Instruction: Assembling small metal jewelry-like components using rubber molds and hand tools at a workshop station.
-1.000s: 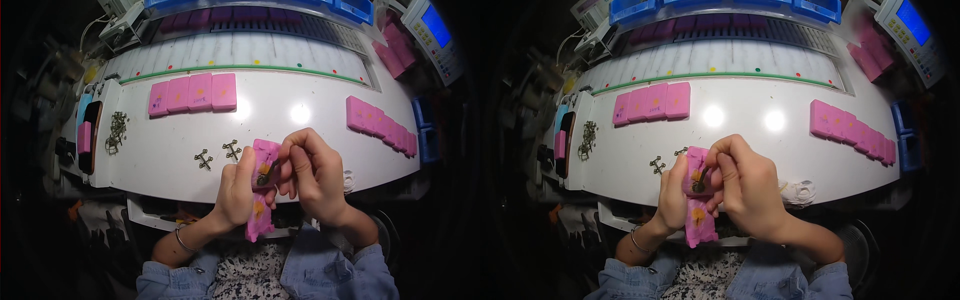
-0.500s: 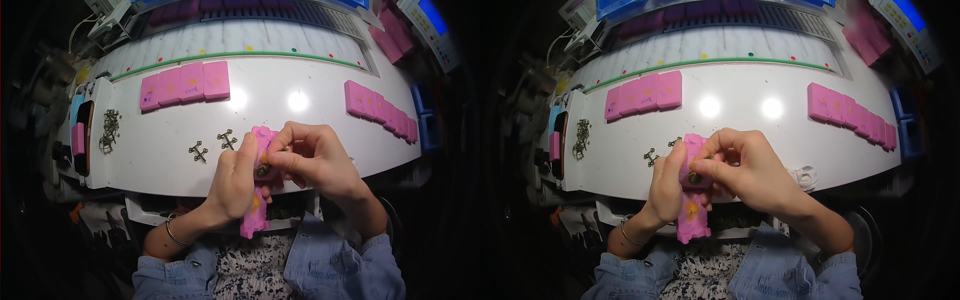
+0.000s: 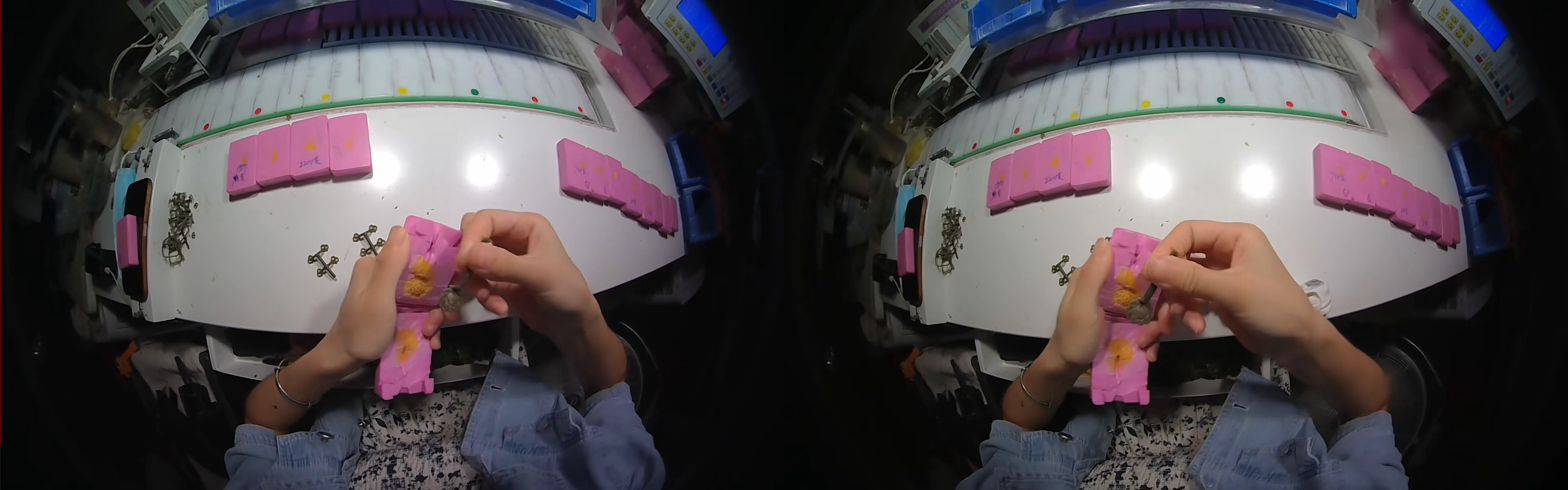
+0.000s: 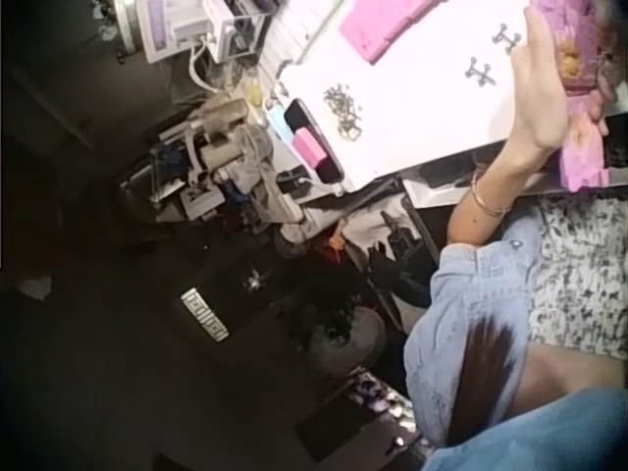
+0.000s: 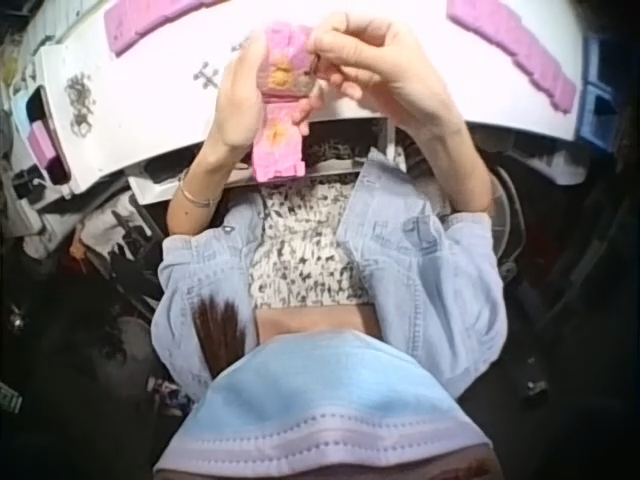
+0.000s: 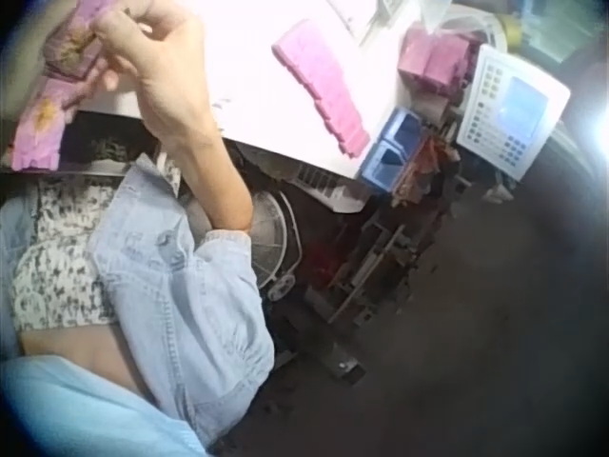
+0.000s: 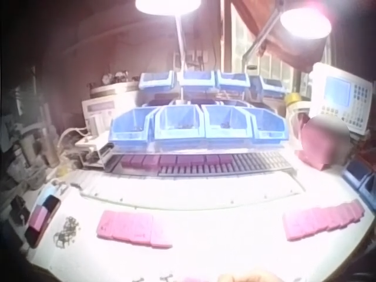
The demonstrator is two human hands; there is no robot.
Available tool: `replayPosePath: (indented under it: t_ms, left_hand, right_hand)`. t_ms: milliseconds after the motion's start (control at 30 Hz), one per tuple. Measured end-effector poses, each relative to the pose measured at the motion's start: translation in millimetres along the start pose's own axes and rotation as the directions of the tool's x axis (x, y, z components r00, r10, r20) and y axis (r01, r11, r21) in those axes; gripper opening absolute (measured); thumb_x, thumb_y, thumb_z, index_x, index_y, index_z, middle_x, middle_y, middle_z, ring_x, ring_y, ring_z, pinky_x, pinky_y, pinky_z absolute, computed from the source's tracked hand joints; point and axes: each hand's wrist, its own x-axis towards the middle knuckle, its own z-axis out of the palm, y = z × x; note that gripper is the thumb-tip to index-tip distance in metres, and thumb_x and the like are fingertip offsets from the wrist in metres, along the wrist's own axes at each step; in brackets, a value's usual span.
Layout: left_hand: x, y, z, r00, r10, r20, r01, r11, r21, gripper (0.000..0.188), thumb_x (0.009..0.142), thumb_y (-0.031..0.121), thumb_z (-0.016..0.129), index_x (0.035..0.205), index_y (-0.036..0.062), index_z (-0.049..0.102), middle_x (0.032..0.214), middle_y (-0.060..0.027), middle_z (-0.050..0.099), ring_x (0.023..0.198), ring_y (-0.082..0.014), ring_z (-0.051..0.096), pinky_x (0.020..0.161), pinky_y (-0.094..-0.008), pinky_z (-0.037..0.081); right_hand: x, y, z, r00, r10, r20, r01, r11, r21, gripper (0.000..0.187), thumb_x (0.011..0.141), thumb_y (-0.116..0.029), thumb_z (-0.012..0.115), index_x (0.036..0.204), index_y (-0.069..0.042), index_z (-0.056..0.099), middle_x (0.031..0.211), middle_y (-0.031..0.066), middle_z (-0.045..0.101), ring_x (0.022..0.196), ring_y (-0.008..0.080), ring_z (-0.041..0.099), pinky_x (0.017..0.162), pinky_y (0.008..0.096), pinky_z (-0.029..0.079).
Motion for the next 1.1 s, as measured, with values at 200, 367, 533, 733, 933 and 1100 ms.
replayPosePath:
  t_ms: [200,367,533,733,933,1100]
  left_hand:
    - [-24,-3,-11,0.973,0.192,0.131,-0.187,0.981,-0.051,0.064,0.097,0.042,0.020,0.091,-0.0067,0.061,0.086,-0.0145,0.061,0.074,-0.0163,0.058,0.071,-0.0260,0.047]
    - [-44,5,4,0.932,0.317,0.177,-0.311,0.949,-0.059,0.018,0.083,0.010,0.054,0.090,-0.0054,0.061,0.088,-0.0125,0.060,0.081,-0.0164,0.058,0.077,-0.0273,0.044]
    - [-48,7,18,0.902,0.417,0.113,-0.430,0.894,0.128,0.016,0.074,-0.005,0.062,0.089,-0.0038,0.061,0.084,-0.0110,0.061,0.082,-0.0168,0.059,0.074,-0.0250,0.046]
    - [-47,0,27,0.859,0.510,-0.040,-0.495,0.848,0.191,0.019,0.074,-0.006,0.065,0.093,-0.0030,0.062,0.089,-0.0117,0.061,0.082,-0.0159,0.060,0.072,-0.0251,0.047]
    - [-46,1,35,0.830,0.546,-0.117,-0.496,0.817,0.294,0.018,0.073,0.000,0.066,0.090,-0.0021,0.061,0.088,-0.0098,0.057,0.081,-0.0152,0.057,0.074,-0.0267,0.046]
    - [-41,-8,32,0.818,0.571,-0.071,-0.543,0.806,0.234,0.022,0.074,-0.005,0.067,0.095,-0.0019,0.062,0.093,-0.0102,0.058,0.082,-0.0142,0.059,0.072,-0.0242,0.047]
  right_hand:
    - [-25,6,19,0.959,-0.284,-0.018,0.277,0.916,0.292,0.011,0.087,-0.005,0.056,0.091,0.004,0.051,0.074,0.0126,0.060,0.060,0.0138,0.060,0.047,0.0214,0.047]
    - [-35,10,23,0.949,-0.305,-0.081,0.315,0.900,0.303,0.010,0.087,-0.002,0.056,0.092,0.004,0.051,0.072,0.0122,0.059,0.060,0.0148,0.060,0.047,0.0217,0.047]
    - [-40,17,24,0.926,-0.363,-0.102,0.377,0.876,0.300,0.011,0.087,-0.003,0.057,0.093,0.004,0.050,0.073,0.0126,0.058,0.061,0.0139,0.059,0.046,0.0206,0.046]
    - [-46,27,22,0.788,-0.605,-0.115,0.596,0.796,-0.105,0.016,0.078,0.005,0.063,0.094,0.007,0.061,0.083,0.0113,0.058,0.063,0.0102,0.055,0.050,0.0180,0.042]
    - [-56,27,27,0.702,-0.699,-0.134,0.530,0.640,-0.557,0.029,0.068,0.011,0.066,0.095,0.001,0.067,0.083,0.0102,0.058,0.070,0.0121,0.055,0.060,0.0203,0.043]
    - [-56,30,22,0.754,-0.645,-0.124,0.520,0.702,-0.487,0.030,0.068,0.011,0.067,0.097,0.002,0.067,0.084,0.0109,0.060,0.071,0.0130,0.056,0.061,0.0204,0.044]
